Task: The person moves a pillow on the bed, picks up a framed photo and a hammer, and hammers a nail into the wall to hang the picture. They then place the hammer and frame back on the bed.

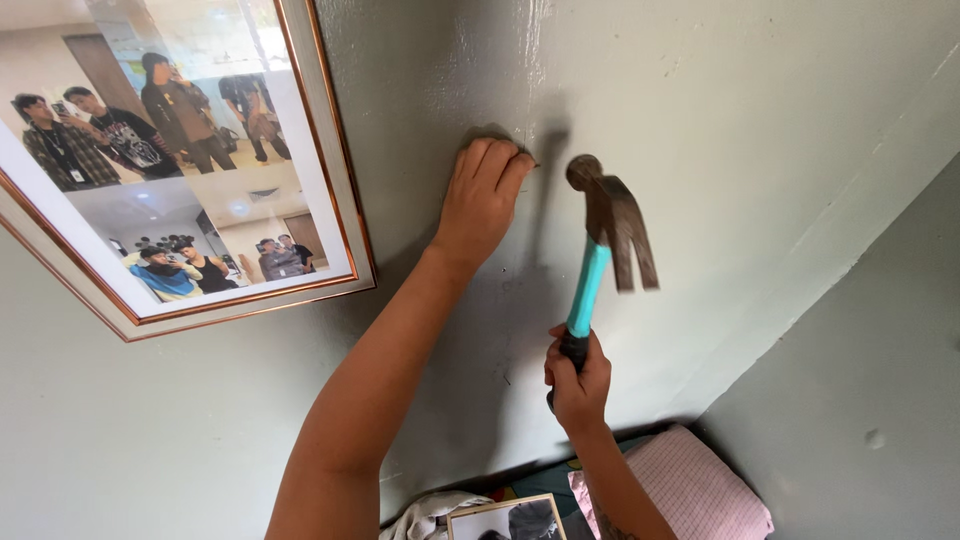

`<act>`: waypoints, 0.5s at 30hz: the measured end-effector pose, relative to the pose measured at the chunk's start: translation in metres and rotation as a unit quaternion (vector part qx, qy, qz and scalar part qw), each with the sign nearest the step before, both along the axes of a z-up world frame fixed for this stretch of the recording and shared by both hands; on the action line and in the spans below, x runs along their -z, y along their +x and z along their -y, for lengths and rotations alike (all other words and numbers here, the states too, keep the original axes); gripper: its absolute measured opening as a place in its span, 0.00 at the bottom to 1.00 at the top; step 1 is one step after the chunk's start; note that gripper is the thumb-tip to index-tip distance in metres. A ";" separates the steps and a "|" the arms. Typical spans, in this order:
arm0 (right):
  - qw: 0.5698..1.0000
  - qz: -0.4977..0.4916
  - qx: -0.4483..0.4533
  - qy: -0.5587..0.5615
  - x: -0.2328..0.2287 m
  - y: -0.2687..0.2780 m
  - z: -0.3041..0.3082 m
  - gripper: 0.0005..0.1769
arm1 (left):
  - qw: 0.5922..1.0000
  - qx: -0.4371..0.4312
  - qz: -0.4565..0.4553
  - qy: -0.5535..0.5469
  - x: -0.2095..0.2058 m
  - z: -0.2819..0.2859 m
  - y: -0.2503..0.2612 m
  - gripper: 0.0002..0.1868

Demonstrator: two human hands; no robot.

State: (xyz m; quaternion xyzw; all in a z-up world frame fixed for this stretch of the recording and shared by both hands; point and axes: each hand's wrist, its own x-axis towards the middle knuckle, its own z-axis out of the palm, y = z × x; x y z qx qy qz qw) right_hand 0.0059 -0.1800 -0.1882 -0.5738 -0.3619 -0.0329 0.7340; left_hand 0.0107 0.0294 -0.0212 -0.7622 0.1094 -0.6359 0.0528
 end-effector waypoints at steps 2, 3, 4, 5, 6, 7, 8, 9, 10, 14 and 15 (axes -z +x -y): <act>0.998 -0.016 0.008 -0.065 -0.002 0.002 0.000 0.10 | 1.000 -0.004 -0.002 -0.001 0.003 0.000 -0.002 0.09; 0.998 -0.016 0.015 -0.061 -0.003 0.002 0.001 0.09 | 1.000 -0.007 0.001 0.001 0.003 0.000 -0.001 0.08; 0.998 -0.016 0.023 -0.057 -0.003 0.001 0.002 0.09 | 1.000 -0.009 0.004 0.004 0.003 0.000 -0.001 0.08; 0.998 -0.012 0.030 -0.051 -0.006 0.003 0.002 0.09 | 1.000 -0.009 0.002 0.002 -0.001 -0.001 0.001 0.08; 0.999 0.004 0.019 -0.026 -0.008 0.004 0.000 0.10 | 1.000 -0.008 0.001 0.000 -0.004 -0.002 0.002 0.08; 1.000 0.015 0.009 -0.004 -0.005 0.001 0.003 0.12 | 1.000 -0.007 -0.006 -0.006 -0.001 -0.001 0.001 0.08; 0.999 0.027 -0.001 0.017 -0.003 0.000 0.004 0.13 | 1.000 -0.012 -0.009 -0.004 0.001 -0.001 0.001 0.08; 1.000 0.020 -0.003 0.024 -0.001 -0.001 0.005 0.12 | 1.000 -0.018 -0.012 -0.003 0.002 -0.001 0.001 0.09; 0.999 0.012 -0.004 0.031 0.001 -0.002 0.006 0.12 | 1.000 -0.023 -0.015 -0.001 0.003 -0.001 0.000 0.09; 0.999 -0.008 -0.004 0.031 0.003 -0.004 0.010 0.12 | 1.000 -0.001 -0.014 0.006 -0.002 -0.002 -0.006 0.10; 0.999 -0.023 -0.007 0.031 0.003 -0.005 0.013 0.12 | 1.000 0.014 -0.017 0.000 -0.003 -0.001 -0.007 0.10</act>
